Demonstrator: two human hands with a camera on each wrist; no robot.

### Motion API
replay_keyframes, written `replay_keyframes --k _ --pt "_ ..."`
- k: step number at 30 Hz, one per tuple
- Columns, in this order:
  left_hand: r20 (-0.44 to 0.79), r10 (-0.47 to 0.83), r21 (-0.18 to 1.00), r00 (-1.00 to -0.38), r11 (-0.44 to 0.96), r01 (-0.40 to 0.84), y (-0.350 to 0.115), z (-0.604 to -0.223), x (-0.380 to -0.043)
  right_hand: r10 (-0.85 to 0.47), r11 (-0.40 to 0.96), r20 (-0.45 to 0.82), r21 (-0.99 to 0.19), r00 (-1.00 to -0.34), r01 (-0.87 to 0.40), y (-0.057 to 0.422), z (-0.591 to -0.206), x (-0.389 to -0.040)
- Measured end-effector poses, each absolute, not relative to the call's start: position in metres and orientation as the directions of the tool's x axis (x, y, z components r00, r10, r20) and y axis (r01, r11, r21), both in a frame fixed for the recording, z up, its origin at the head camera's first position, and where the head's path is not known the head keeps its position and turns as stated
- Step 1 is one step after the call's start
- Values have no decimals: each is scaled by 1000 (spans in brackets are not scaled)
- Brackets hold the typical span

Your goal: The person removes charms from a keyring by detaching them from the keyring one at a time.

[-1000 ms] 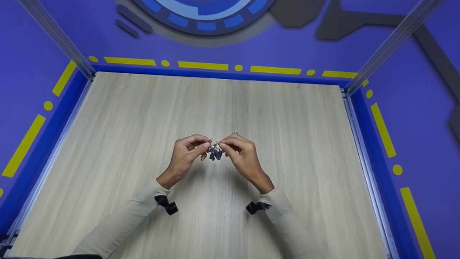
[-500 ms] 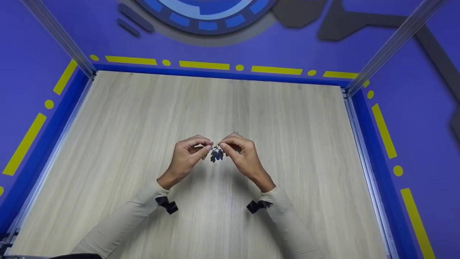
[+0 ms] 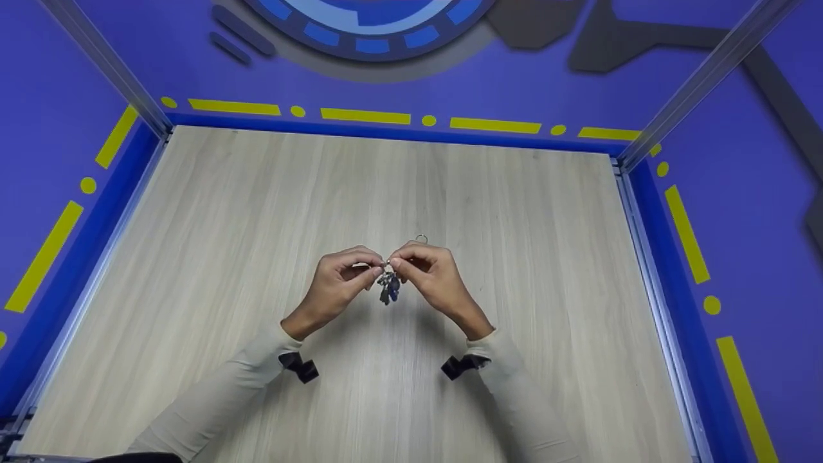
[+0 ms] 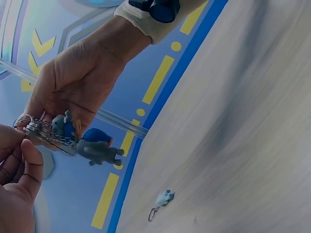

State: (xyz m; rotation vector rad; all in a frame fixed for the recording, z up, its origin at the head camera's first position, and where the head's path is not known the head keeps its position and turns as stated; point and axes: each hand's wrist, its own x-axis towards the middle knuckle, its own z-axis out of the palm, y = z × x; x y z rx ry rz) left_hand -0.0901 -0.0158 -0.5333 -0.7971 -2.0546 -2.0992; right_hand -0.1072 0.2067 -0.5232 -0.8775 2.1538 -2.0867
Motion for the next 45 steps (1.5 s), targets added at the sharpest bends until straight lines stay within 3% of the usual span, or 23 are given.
replay_keyframes --k 8,15,20,31,45 --pt "387 298 920 -873 -67 385 -15 -530 -90 -303 -26 393 -914 -868 -405 201 -526 -104" --pt "202 378 978 -903 -123 167 -14 -528 -91 -155 51 482 -868 -863 -494 193 -533 -102" --pt "146 362 976 -921 -207 73 -14 -528 -93 -109 58 482 -870 -869 -490 191 -536 -100" --pt "100 217 975 -971 -217 52 -16 -530 -95 -153 75 462 -876 -873 -477 193 -537 -100" --pt "145 243 985 -959 -129 116 -20 -527 -96 -252 76 458 -869 -852 -489 200 -536 -101"
